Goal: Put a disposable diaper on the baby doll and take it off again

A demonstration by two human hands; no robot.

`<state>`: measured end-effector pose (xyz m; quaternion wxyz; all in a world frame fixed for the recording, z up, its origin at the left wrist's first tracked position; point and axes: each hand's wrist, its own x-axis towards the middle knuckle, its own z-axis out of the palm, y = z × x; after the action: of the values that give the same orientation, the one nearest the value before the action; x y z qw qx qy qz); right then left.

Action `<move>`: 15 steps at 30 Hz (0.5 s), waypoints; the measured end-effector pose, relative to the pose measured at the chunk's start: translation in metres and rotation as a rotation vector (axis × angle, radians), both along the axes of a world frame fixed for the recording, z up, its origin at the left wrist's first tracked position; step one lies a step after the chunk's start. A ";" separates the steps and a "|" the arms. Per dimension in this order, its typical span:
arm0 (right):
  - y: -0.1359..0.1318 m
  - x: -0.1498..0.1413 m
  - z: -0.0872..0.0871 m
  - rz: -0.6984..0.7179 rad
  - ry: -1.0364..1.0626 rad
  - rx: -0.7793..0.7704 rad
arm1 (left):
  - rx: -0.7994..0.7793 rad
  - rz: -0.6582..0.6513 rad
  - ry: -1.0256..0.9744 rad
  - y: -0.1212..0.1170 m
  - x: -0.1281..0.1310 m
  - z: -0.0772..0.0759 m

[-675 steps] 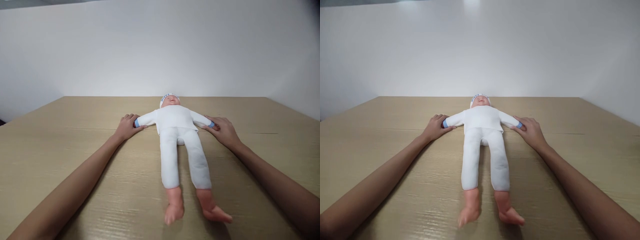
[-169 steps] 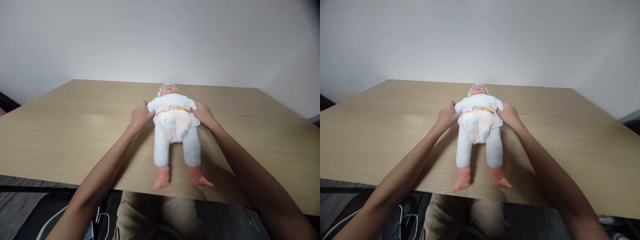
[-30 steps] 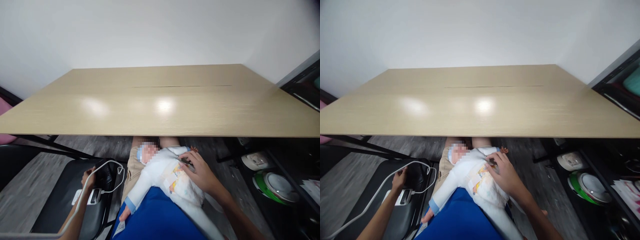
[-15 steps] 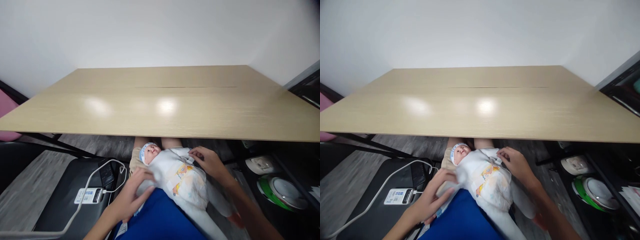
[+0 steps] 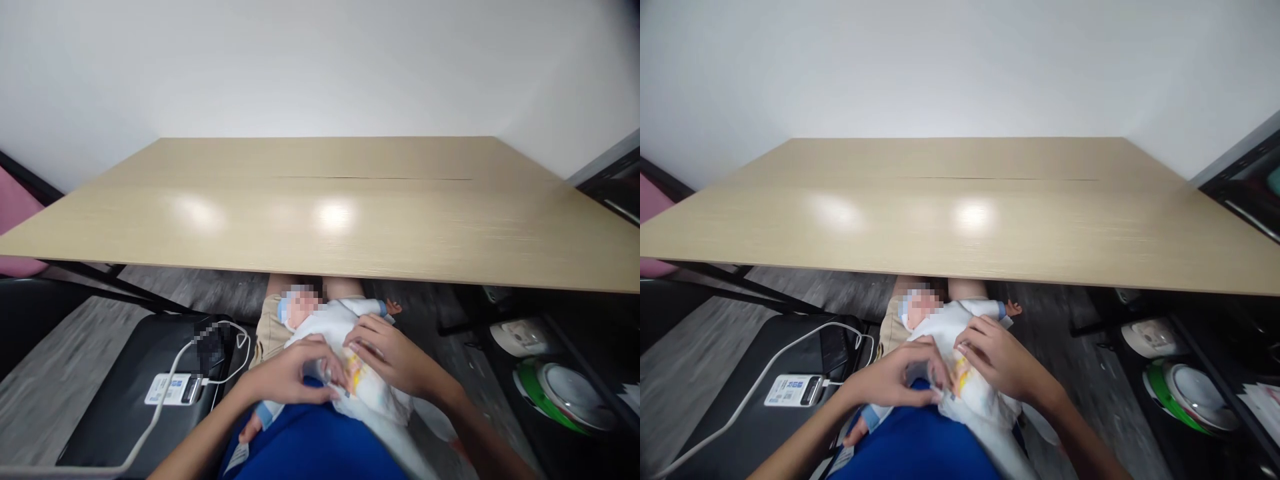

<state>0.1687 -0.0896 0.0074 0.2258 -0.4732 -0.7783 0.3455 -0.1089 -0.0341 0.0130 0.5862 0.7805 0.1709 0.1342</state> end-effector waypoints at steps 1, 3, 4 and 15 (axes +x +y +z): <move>-0.003 0.004 0.006 -0.001 -0.017 -0.026 | -0.069 -0.060 0.045 0.000 -0.010 0.003; -0.014 0.016 0.022 0.012 -0.028 -0.153 | -0.187 -0.165 0.139 0.001 -0.026 0.006; -0.022 0.023 0.030 0.014 -0.029 -0.239 | -0.213 -0.166 0.174 0.003 -0.030 0.007; -0.105 0.042 -0.040 -0.356 -0.172 -0.534 | 0.532 -0.670 0.557 0.037 0.189 -0.035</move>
<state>0.2107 -0.1943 -0.0322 0.0840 -0.6717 -0.5814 0.4514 0.0797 0.0029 -0.0220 0.3102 0.9208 0.0211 -0.2354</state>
